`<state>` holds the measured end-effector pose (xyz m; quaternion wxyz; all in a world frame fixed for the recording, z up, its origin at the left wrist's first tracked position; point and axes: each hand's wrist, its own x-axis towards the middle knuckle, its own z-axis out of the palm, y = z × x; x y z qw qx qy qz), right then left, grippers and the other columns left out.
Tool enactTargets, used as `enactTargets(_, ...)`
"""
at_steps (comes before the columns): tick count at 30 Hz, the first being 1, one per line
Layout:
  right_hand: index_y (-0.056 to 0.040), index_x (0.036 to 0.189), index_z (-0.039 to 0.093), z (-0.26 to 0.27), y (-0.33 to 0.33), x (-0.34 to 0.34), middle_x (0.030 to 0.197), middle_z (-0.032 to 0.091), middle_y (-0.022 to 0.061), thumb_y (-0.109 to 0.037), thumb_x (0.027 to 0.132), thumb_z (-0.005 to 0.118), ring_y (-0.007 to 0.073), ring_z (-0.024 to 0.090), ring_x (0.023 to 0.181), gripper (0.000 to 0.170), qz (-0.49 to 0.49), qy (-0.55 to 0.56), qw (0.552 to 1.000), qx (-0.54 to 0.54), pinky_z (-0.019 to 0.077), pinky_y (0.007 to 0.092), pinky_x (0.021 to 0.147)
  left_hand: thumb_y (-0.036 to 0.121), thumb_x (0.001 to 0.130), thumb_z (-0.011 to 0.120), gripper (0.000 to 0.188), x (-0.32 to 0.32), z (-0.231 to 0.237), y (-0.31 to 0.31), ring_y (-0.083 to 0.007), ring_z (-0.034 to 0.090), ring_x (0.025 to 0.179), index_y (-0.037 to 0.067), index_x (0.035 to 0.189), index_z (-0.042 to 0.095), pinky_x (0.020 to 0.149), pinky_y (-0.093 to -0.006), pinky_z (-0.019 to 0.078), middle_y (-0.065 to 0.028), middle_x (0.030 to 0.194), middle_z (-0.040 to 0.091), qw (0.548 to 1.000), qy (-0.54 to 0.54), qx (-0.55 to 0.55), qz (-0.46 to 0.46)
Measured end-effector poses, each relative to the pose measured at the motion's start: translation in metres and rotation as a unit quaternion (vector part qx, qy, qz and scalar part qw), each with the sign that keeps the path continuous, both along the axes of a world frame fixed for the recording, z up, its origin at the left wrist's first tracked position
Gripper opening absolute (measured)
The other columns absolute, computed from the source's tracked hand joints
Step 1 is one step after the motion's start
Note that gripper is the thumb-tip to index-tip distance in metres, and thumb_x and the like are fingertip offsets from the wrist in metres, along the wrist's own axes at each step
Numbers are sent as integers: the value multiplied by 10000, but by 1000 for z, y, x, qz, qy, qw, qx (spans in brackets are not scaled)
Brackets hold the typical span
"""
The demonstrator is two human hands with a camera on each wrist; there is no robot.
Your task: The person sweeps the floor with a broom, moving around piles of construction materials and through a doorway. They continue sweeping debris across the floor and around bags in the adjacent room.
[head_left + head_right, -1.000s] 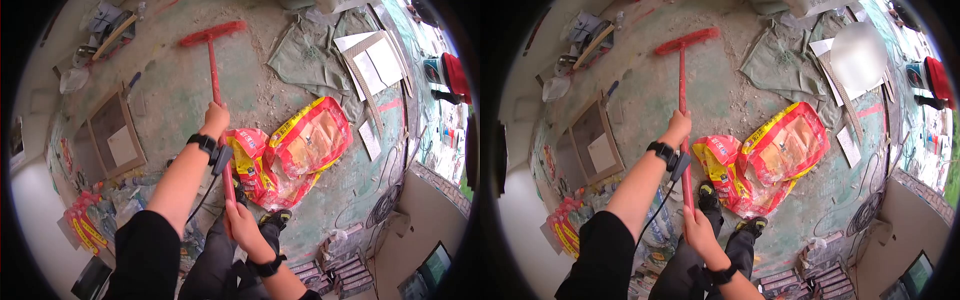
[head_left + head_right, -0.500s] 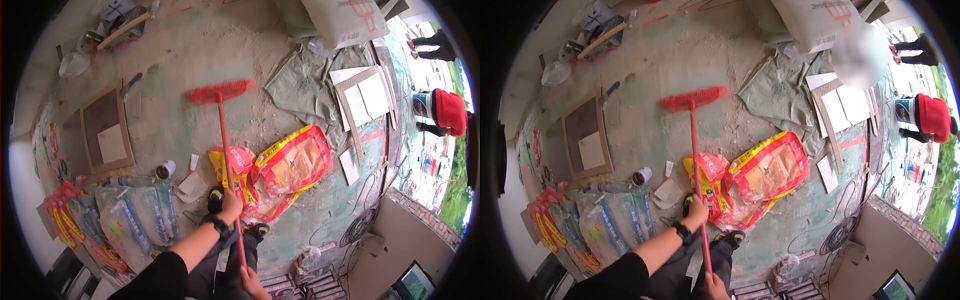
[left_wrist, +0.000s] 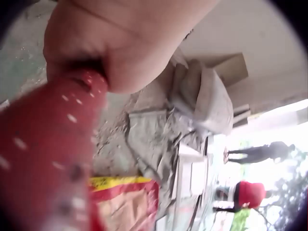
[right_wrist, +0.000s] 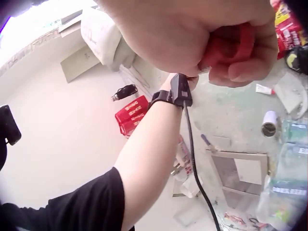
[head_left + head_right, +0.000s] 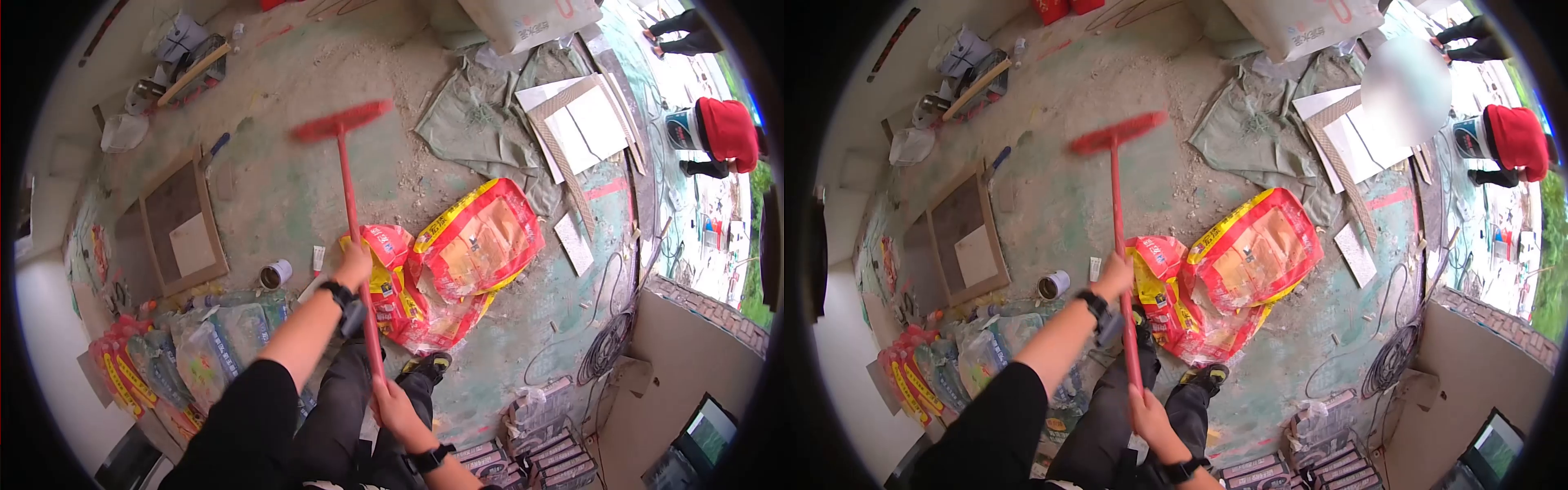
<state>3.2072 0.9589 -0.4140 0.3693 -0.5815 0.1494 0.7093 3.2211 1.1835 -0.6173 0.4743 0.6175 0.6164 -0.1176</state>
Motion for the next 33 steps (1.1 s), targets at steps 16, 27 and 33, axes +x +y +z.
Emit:
enactTargets(16, -36, 799, 530, 129, -240, -42, 529, 459, 11, -402, 882, 437, 101, 428, 446, 387, 54, -201, 974, -94, 338, 248, 415, 262, 797, 542, 362, -51, 124, -271, -309, 610, 577, -59, 907, 415, 535, -376, 497, -230, 762, 584, 978, -36, -172, 113)
enactTargets(27, -20, 702, 543, 65, -202, -41, 547, 511, 46, -431, 858, 455, 147, 507, 494, 448, 120, -181, 971, -105, 388, 286, 463, 252, 784, 577, 320, -66, 92, -222, -262, 618, 715, -41, 879, 493, 647, -344, 480, -173, 766, 613, 993, -56, -86, 66)
enactTargets(33, -71, 643, 452, -18, -102, -11, 465, 395, -13, -421, 886, 410, 100, 363, 344, 428, 51, -189, 981, -10, 282, 247, 328, 245, 803, 571, 257, -160, 111, -188, -219, 616, 672, 13, 909, 536, 618, -317, 479, -152, 766, 617, 976, -147, -155, 39)
